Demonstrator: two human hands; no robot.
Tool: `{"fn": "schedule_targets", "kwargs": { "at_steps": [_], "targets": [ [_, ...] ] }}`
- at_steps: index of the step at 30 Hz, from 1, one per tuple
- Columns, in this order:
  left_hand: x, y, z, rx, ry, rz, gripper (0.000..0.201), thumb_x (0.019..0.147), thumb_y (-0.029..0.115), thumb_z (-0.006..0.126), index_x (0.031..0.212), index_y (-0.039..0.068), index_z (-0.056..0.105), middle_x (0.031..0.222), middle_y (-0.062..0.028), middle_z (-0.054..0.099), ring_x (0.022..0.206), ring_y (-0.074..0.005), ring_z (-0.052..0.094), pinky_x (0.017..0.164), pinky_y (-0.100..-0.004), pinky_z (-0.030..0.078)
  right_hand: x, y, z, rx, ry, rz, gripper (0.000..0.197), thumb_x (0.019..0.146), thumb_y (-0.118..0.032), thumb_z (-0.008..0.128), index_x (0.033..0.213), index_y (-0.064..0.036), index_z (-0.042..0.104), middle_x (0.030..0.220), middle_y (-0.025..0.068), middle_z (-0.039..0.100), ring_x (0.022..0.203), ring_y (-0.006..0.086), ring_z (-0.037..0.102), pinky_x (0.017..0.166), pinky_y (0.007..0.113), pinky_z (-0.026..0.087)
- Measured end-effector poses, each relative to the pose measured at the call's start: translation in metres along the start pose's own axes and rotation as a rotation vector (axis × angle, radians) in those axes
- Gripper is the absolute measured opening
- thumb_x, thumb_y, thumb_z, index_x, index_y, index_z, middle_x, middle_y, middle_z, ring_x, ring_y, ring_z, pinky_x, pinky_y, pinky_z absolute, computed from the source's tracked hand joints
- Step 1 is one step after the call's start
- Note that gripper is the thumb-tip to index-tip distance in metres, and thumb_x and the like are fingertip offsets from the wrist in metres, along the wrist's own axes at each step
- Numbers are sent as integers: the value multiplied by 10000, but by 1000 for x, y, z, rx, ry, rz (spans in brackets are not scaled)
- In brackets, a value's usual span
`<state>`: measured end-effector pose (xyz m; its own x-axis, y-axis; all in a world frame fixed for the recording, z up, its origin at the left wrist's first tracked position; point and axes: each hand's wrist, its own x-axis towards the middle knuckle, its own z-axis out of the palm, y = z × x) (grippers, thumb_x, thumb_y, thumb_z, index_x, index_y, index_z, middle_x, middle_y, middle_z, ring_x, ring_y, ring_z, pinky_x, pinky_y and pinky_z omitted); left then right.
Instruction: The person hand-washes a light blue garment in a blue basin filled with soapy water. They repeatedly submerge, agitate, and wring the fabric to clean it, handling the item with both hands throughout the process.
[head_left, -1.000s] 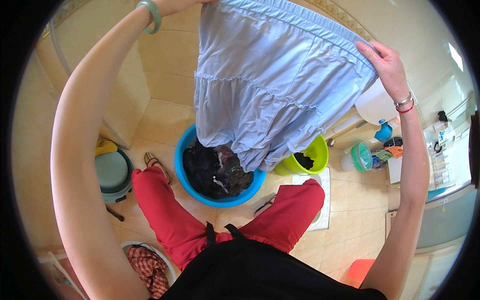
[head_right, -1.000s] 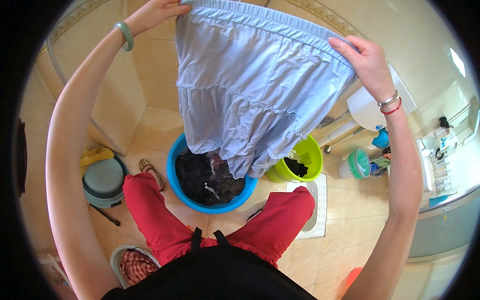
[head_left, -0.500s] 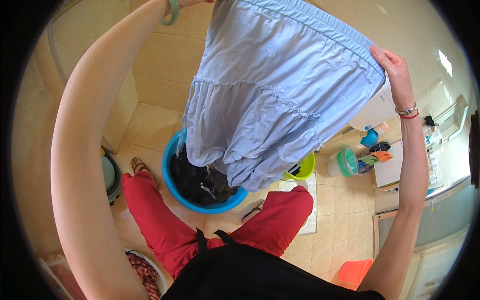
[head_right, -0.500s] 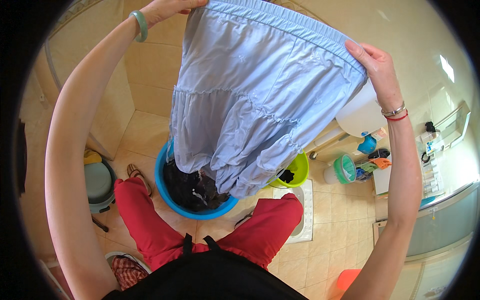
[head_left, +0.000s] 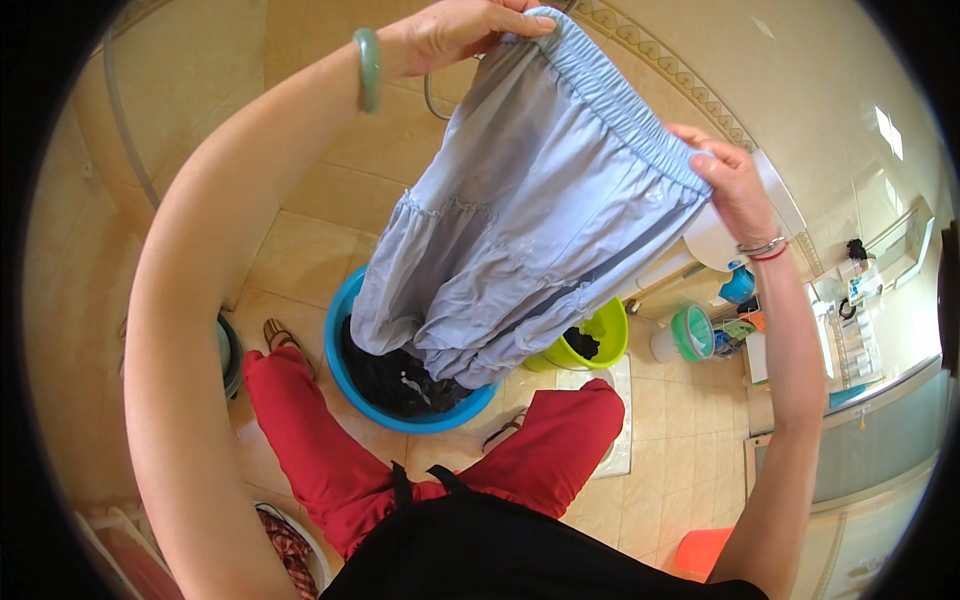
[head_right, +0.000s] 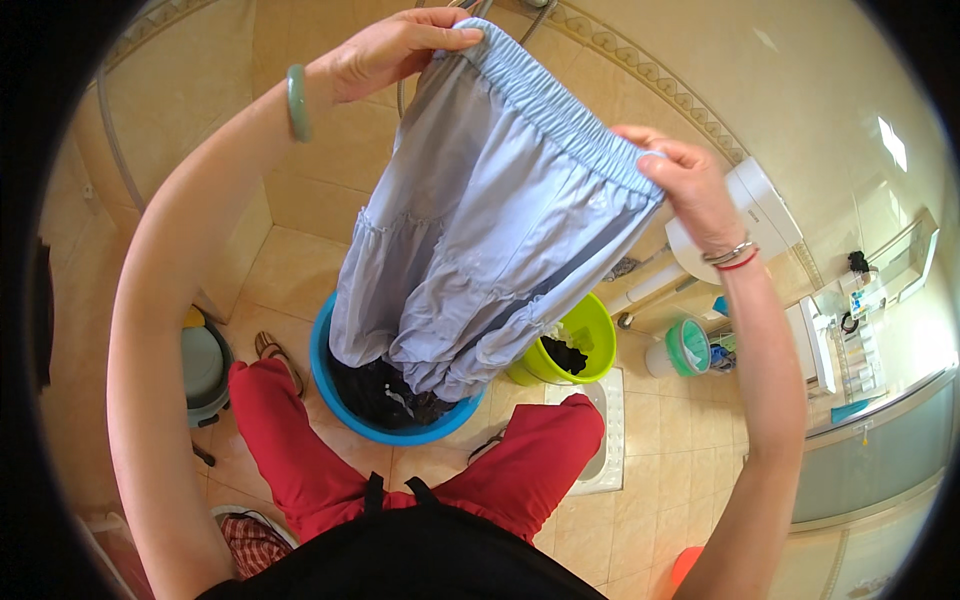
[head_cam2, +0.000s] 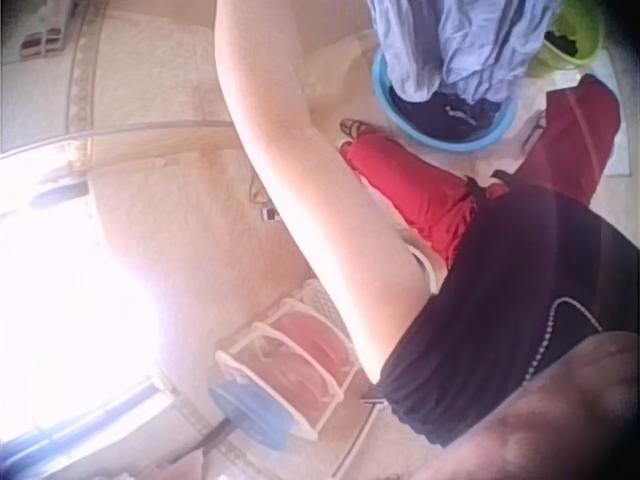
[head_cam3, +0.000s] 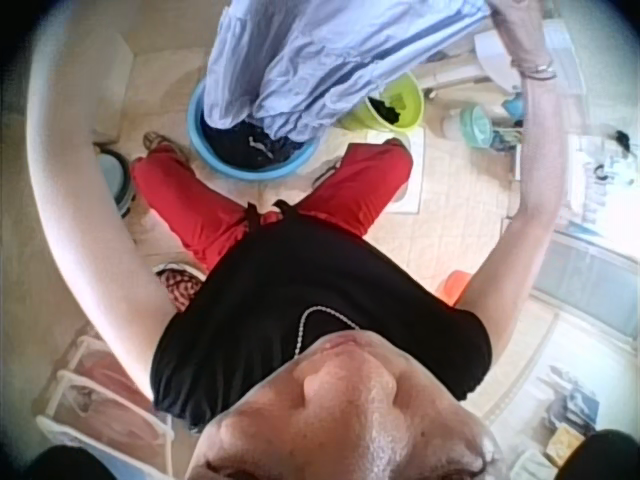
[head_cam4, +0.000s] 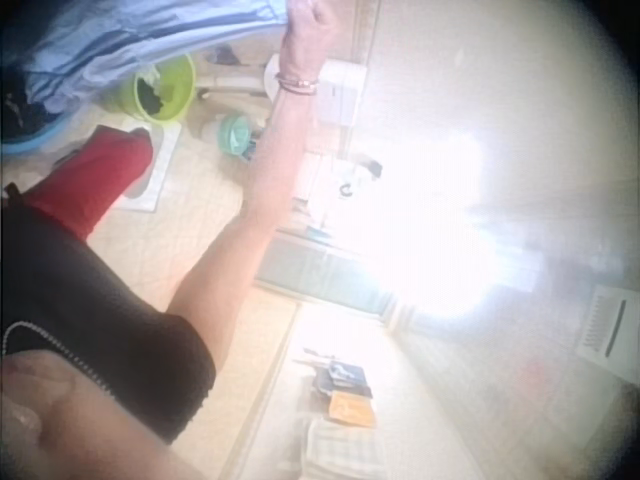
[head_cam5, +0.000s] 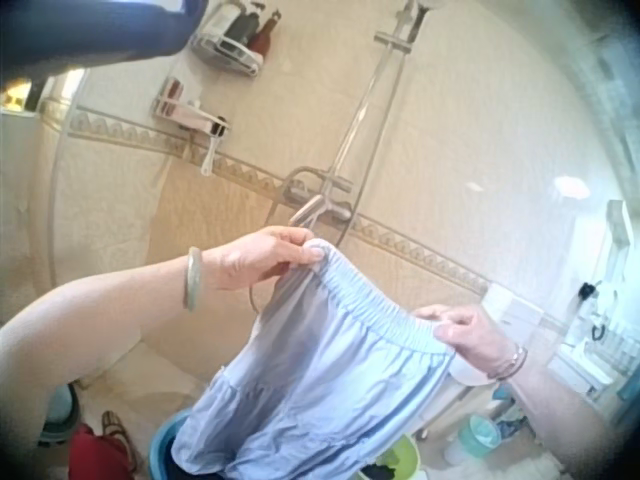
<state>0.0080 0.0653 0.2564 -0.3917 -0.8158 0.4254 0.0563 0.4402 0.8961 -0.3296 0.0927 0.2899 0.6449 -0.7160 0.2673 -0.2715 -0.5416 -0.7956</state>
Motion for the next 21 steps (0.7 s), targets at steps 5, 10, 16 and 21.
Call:
{"fn": "schedule_targets", "kwargs": {
  "at_steps": [5, 10, 16, 21],
  "targets": [
    [-14, -12, 22, 201, 89, 13, 227, 864, 392, 612, 955, 186, 640, 858, 112, 570, 819, -13, 460, 761, -202, 323, -7, 42, 16, 343, 51, 155, 222, 888, -207, 573, 992, -11, 590, 1021, 9, 577, 943, 72, 527, 823, 228, 436],
    [-24, -13, 23, 168, 49, -49, 158, 896, 248, 595, 942, 103, 637, 843, 69, 595, 809, -36, 533, 736, -206, 412, 0, 29, 76, 50, 14, 123, 350, 881, -300, 611, 1071, -10, 568, 1035, 18, 601, 925, 76, 544, 819, 222, 437],
    [-30, -13, 31, 60, -65, -16, 206, 832, 228, 657, 978, 83, 648, 861, 40, 621, 834, -52, 551, 770, -218, 425, -6, 6, 35, -19, 63, 237, 273, 762, -69, 524, 1011, 16, 593, 943, 9, 612, 844, 79, 528, 834, 246, 400],
    [-62, -41, 29, 285, -382, -258, 287, 824, 451, 652, 894, 177, 600, 766, 110, 515, 710, 1, 420, 589, -185, 309, 8, -29, 42, 345, 276, 74, 242, 723, -6, 449, 928, 12, 576, 878, 10, 561, 814, 92, 479, 802, 238, 378]
  ]
}}
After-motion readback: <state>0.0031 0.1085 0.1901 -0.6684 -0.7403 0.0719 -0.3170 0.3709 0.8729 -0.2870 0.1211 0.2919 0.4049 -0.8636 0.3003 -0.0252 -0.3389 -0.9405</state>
